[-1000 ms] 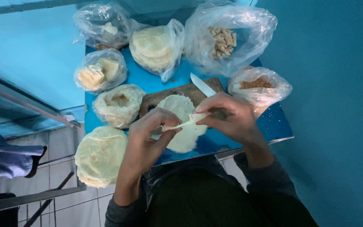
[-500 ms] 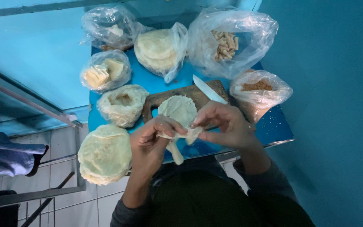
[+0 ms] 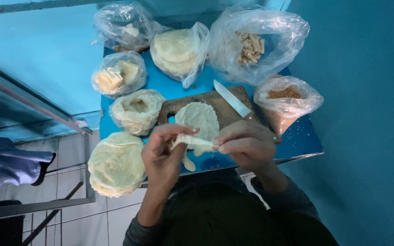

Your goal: The person cuts rounds of dough with a knife on a cutting board, then stretches and flattens dough pieces by hand and stacks the flattened dough rounds on the blue table. Plastic bags of dough pieces and brown filling sit around the work area.

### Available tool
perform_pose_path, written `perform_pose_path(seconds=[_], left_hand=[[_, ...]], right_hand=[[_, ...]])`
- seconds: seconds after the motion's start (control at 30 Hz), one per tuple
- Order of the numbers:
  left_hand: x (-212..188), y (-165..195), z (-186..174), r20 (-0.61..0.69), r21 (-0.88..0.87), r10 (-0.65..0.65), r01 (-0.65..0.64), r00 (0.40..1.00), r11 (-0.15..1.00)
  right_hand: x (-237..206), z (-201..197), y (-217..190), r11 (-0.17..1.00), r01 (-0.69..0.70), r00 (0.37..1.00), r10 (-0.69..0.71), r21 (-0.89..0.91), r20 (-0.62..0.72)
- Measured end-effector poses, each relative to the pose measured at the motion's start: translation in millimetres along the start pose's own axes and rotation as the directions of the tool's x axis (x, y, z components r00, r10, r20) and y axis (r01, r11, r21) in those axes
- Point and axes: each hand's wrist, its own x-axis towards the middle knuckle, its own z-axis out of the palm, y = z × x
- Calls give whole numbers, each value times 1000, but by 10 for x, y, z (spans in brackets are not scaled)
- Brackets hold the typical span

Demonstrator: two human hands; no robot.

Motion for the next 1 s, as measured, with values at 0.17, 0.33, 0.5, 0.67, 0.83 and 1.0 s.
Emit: perform_pose_path(seconds=[0.17, 0.33, 0.5, 0.67, 0.83, 1.0], left_hand=[[-6, 11, -23, 58, 101, 53, -59, 997, 993], [82, 211, 41, 121, 487, 154, -194, 981, 851], [343, 382, -32, 331, 554, 196, -358, 923, 752], [582, 423, -70, 337, 651, 182, -369, 924, 664], [710, 437, -56, 378, 607, 147, -365, 914, 706], [785, 319, 34, 306, 648, 155, -325, 939, 689]], right_hand=[[-74, 43, 70, 669, -419, 886, 450, 614, 114], [-6, 72, 87, 536, -717, 691, 629, 445, 357], [186, 68, 231, 709, -693, 709, 639, 130, 299], [353, -88, 332, 898, -430, 897, 412, 93, 160], [468, -64, 302, 646, -673, 739, 608, 360, 289], [405, 98, 343, 648, -736, 676, 688, 197, 262]])
